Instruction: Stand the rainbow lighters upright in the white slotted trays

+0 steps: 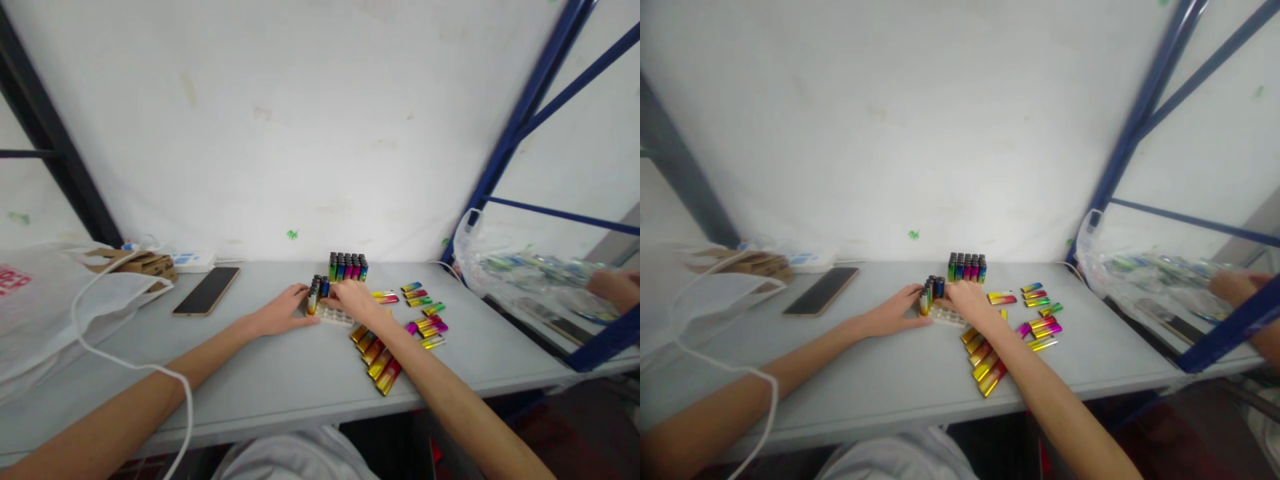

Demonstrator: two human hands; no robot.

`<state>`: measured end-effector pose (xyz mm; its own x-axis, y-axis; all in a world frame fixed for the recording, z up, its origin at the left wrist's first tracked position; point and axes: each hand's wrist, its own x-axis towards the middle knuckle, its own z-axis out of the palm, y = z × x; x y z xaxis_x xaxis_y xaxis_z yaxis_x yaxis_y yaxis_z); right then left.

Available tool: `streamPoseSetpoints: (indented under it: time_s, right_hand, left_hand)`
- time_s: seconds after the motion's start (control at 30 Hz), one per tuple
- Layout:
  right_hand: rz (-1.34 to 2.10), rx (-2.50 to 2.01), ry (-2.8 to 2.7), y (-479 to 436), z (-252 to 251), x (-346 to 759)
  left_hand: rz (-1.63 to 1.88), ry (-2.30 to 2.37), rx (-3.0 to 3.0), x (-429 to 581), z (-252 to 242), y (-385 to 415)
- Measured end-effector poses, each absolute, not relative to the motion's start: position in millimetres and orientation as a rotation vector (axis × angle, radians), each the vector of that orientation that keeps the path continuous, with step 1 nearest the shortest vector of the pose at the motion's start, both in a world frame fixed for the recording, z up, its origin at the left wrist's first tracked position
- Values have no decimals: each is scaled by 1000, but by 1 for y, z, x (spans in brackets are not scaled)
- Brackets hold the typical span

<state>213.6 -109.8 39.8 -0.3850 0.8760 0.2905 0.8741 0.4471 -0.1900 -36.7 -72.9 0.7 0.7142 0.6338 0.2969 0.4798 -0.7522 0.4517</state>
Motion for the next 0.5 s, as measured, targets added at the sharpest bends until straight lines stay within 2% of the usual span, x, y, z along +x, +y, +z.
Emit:
streamPoseSetpoints:
  time_s: [0.2, 0.3, 0.43, 0.5]
  right_hand:
    - [208, -1323, -2273, -103, 48, 274]
    - [142, -1507, -2181, -104, 49, 338]
    - [-189, -1890, -1978, -115, 30, 411]
    - [-136, -1989, -2020, -120, 18, 428]
  left_hand:
    - [668, 843, 2602, -38, 0, -70]
    - [659, 856, 2607, -38, 0, -69]
    - [668, 880, 2590, -37, -1, -69]
    - [675, 878, 2588, -37, -2, -68]
